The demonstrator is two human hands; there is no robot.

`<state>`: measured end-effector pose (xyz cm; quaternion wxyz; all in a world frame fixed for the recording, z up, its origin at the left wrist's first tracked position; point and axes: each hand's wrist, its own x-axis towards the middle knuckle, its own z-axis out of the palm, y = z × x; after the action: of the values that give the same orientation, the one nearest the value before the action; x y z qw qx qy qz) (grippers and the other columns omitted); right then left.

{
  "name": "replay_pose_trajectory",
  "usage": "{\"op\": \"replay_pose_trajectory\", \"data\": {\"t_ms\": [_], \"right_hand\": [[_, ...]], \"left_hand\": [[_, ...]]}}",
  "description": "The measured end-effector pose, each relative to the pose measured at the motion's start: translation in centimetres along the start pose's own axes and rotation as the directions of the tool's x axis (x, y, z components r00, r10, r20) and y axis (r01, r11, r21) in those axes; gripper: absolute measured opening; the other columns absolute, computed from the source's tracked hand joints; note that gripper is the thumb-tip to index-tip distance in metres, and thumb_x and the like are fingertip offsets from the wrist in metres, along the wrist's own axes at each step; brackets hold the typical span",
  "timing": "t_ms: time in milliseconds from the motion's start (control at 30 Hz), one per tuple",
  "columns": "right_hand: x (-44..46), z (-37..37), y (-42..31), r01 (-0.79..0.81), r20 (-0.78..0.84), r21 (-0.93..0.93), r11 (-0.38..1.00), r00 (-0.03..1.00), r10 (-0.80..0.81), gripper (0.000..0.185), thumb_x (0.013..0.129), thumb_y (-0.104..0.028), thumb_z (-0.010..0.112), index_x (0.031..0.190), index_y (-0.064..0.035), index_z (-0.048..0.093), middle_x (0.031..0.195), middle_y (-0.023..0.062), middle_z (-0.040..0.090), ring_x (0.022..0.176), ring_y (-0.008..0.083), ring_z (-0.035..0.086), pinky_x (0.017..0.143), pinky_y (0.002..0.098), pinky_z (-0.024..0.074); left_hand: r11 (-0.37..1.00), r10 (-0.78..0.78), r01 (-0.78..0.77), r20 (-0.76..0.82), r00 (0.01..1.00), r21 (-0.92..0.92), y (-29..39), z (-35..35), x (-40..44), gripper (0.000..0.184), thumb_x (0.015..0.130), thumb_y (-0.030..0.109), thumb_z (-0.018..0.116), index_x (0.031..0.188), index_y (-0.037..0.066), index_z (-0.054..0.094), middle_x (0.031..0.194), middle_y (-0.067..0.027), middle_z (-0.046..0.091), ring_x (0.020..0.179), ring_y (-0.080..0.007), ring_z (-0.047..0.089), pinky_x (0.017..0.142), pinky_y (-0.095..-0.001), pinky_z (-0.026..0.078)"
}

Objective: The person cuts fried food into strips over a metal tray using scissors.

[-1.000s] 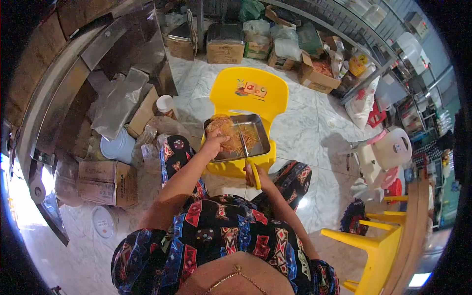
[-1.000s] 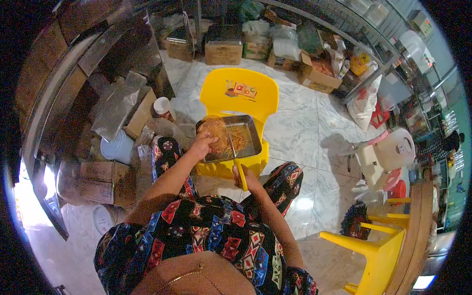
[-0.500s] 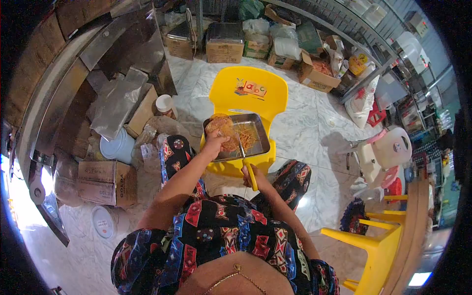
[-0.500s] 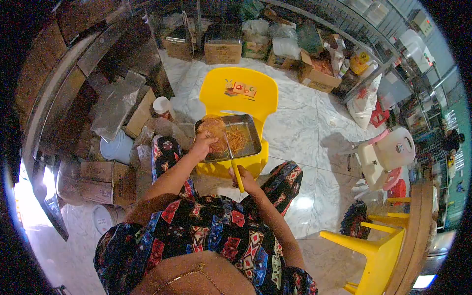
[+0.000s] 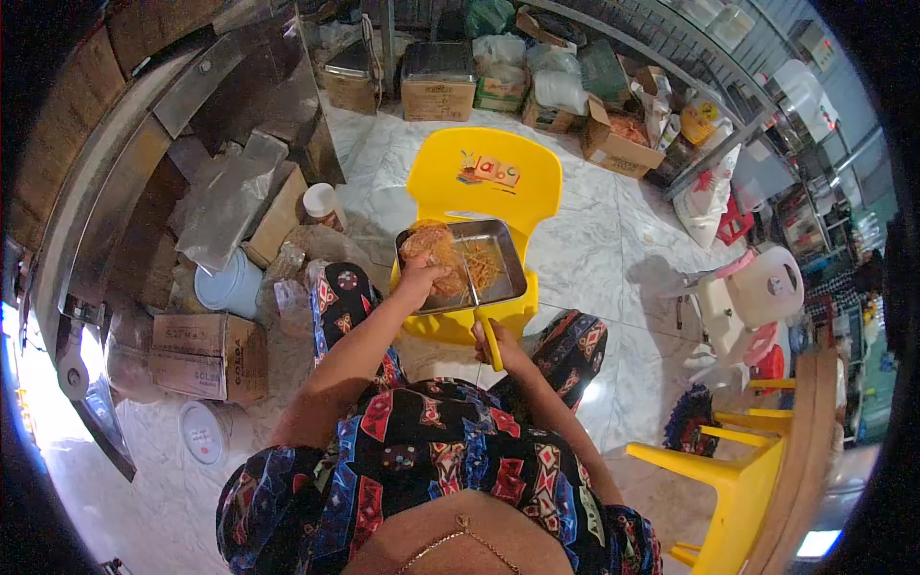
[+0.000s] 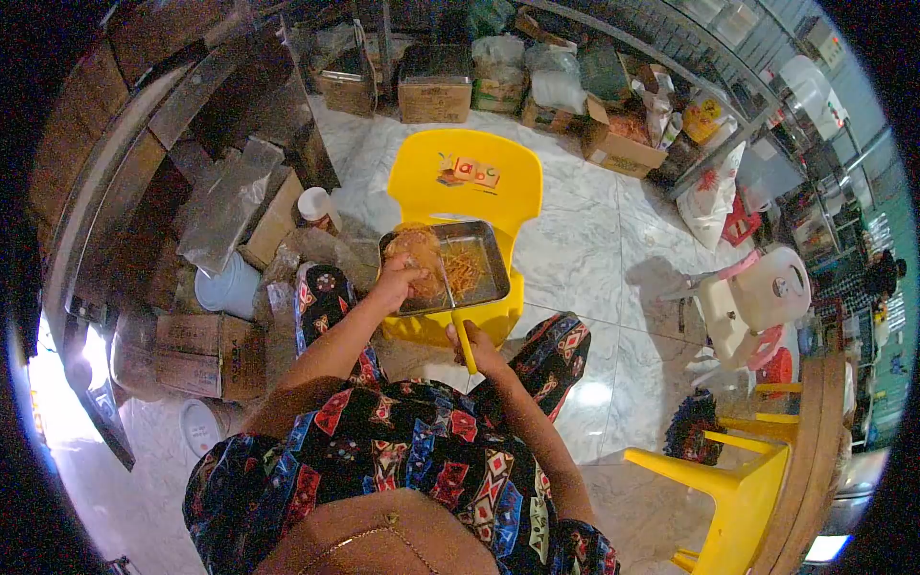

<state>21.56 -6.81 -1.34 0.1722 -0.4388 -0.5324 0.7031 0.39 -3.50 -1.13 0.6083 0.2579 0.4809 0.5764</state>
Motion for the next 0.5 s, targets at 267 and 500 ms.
{"op": "replay_pose_trajectory", "data": {"t_ms": [267, 500], "right_hand": [[-0.4, -0.1, -0.5, 0.012, -0.015, -0.100, 0.995, 1.000, -0.013, 0.040, 0.080, -0.045, 0.051, 0.080, -0.0058, 0.044, 0.056, -0.0003, 0.040, 0.045, 0.0088, 0.041, 0.041, 0.0241, 0.0373], [-0.3, -1.0, -0.3, -0.005, -0.066, -0.196, 0.981, 0.998, -0.008, 0.044, 0.079, -0.048, 0.051, 0.072, -0.0050, 0.045, 0.048, -0.0007, 0.038, 0.036, 0.0103, 0.039, 0.034, 0.0251, 0.0329]], "left_hand": [[0.999, -0.019, 0.016, 0.069, 0.997, 0.047, -1.5, -0.9, 0.9, 0.051, 0.075, 0.003, 0.054, 0.122, 0.008, 0.035, 0.097, -0.0074, 0.054, 0.075, -0.0157, 0.058, 0.051, -0.0255, 0.049], [0.998, -0.025, 0.022, 0.041, 0.999, 0.059, -1.2, -0.6, 0.6, 0.053, 0.074, 0.004, 0.056, 0.123, 0.006, 0.034, 0.097, -0.0072, 0.054, 0.076, -0.0150, 0.058, 0.051, -0.0245, 0.048]]}}
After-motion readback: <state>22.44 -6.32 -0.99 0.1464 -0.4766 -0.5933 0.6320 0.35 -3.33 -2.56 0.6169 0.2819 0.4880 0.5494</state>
